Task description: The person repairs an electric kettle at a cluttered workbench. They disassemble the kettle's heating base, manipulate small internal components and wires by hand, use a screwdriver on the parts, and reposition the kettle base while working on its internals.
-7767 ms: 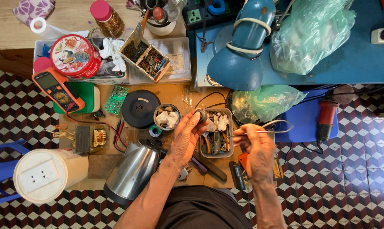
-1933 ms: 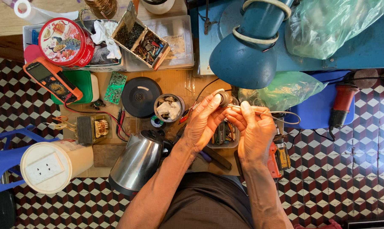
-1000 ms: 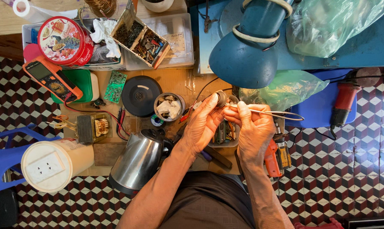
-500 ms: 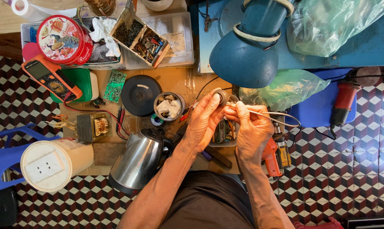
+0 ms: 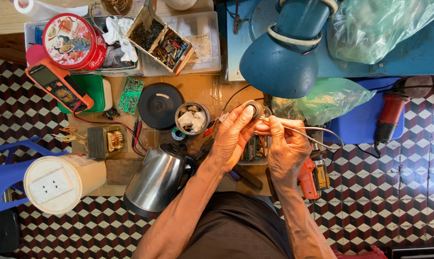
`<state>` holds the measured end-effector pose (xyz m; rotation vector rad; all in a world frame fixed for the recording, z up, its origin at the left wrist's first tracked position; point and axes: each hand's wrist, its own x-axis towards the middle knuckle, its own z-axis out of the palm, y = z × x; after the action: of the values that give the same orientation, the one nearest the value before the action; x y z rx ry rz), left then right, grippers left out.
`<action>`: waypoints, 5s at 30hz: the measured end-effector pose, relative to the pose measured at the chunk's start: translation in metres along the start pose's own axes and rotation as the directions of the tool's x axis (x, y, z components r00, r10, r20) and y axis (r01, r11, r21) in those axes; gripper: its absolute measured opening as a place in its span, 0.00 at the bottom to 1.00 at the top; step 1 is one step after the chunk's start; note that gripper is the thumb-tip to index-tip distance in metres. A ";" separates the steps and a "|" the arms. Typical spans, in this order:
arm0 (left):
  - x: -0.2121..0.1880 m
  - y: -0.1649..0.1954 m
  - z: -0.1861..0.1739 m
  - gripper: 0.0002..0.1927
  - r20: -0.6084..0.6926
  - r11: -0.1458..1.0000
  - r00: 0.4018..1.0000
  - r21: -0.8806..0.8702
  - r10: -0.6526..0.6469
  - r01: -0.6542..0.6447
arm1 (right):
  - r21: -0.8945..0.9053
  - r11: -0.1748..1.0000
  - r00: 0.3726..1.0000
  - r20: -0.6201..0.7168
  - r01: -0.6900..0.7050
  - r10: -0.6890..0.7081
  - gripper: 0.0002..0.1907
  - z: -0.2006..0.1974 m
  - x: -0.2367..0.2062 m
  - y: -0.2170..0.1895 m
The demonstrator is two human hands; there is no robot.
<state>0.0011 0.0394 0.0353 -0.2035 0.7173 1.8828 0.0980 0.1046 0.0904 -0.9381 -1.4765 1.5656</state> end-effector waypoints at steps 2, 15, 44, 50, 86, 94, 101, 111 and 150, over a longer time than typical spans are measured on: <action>0.000 0.001 0.000 0.17 -0.004 1.000 1.000 0.015 -0.011 0.012 | -0.053 0.998 1.000 0.024 0.022 -0.020 0.02 -0.002 0.000 0.000; -0.002 0.002 0.002 0.15 -0.012 0.995 1.000 0.098 -0.002 0.003 | -0.047 0.993 0.976 0.194 0.112 -0.101 0.03 -0.020 0.005 0.014; -0.003 -0.010 -0.015 0.13 -0.049 0.988 0.990 -0.091 -0.129 0.124 | 0.003 0.991 0.986 0.103 -0.133 0.132 0.04 -0.021 0.007 0.018; -0.004 -0.005 -0.016 0.13 -0.141 0.994 0.985 -0.059 -0.101 0.093 | 0.020 0.968 0.965 0.080 -0.251 0.248 0.10 -0.023 0.004 0.016; -0.020 0.005 -0.014 0.16 -0.203 0.984 0.976 0.171 0.075 -0.041 | -0.150 0.985 0.989 0.105 -0.090 0.107 0.08 -0.026 -0.011 0.027; -0.034 0.020 -0.015 0.14 -0.157 0.997 0.985 0.034 -0.069 0.075 | 0.289 0.866 0.910 0.203 -0.409 0.362 0.07 -0.049 -0.005 0.033; -0.045 0.031 -0.020 0.15 -0.143 0.997 0.988 -0.041 -0.064 0.059 | 0.456 0.656 0.792 0.238 -0.602 0.562 0.07 -0.058 -0.005 0.049; -0.056 0.036 -0.022 0.18 -0.221 0.992 0.968 -0.058 -0.123 0.112 | 0.455 0.623 0.741 0.136 -0.636 0.657 0.07 -0.059 -0.009 0.049; -0.031 0.058 -0.068 0.13 -0.253 0.988 0.966 -0.151 -0.057 0.019 | 0.241 0.823 0.855 0.220 -0.514 0.469 0.12 0.026 0.009 0.054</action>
<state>-0.0493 -0.0377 0.0167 -0.5604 0.7416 1.8933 0.0676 0.1002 0.0377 -1.0988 -1.0940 2.2085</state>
